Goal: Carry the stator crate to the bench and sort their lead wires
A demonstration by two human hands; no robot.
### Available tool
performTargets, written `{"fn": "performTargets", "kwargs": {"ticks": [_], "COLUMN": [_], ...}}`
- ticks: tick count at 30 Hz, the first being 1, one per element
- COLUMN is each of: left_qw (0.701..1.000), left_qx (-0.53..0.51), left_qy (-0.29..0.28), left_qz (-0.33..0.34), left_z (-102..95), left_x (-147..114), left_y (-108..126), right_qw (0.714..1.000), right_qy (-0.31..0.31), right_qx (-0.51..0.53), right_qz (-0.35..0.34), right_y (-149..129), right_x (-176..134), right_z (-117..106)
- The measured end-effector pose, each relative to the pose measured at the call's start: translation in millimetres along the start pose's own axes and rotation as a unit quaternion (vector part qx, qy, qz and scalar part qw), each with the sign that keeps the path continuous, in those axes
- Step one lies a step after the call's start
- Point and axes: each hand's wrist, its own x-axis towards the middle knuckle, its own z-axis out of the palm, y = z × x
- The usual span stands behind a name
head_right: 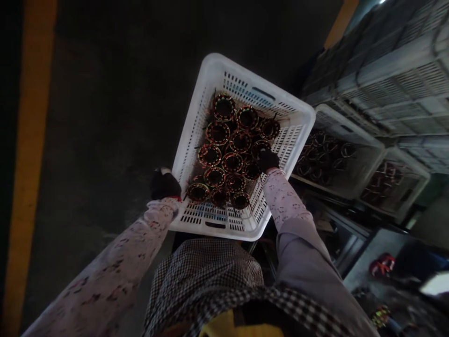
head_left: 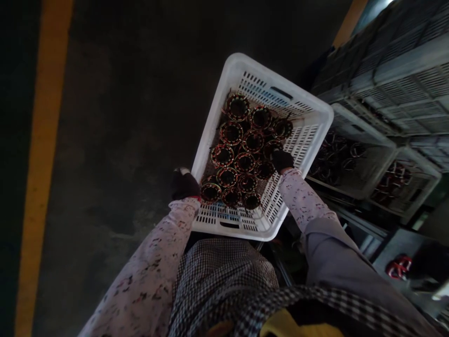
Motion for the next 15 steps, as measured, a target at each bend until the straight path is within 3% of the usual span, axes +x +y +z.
{"fn": "performTargets", "kwargs": {"ticks": [5, 9, 15], "left_qw": [1.0, 1.0, 0.999], "left_qx": [0.012, 0.008, -0.014], "left_qy": [-0.016, -0.019, -0.025], "left_qz": [-0.005, -0.023, -0.021], "left_z": [-6.9, -5.3, 0.1], "left_x": [-3, -2, 1], "left_y": [5, 4, -1], "right_qw": [1.0, 1.0, 0.993], "right_qy": [0.006, 0.002, 0.112], "right_qx": [-0.007, -0.015, 0.011], "right_qz": [-0.003, -0.021, 0.038], "right_y": [-3, -3, 10], "right_x": [-3, 0, 35], "right_z": [-4, -20, -61]}}
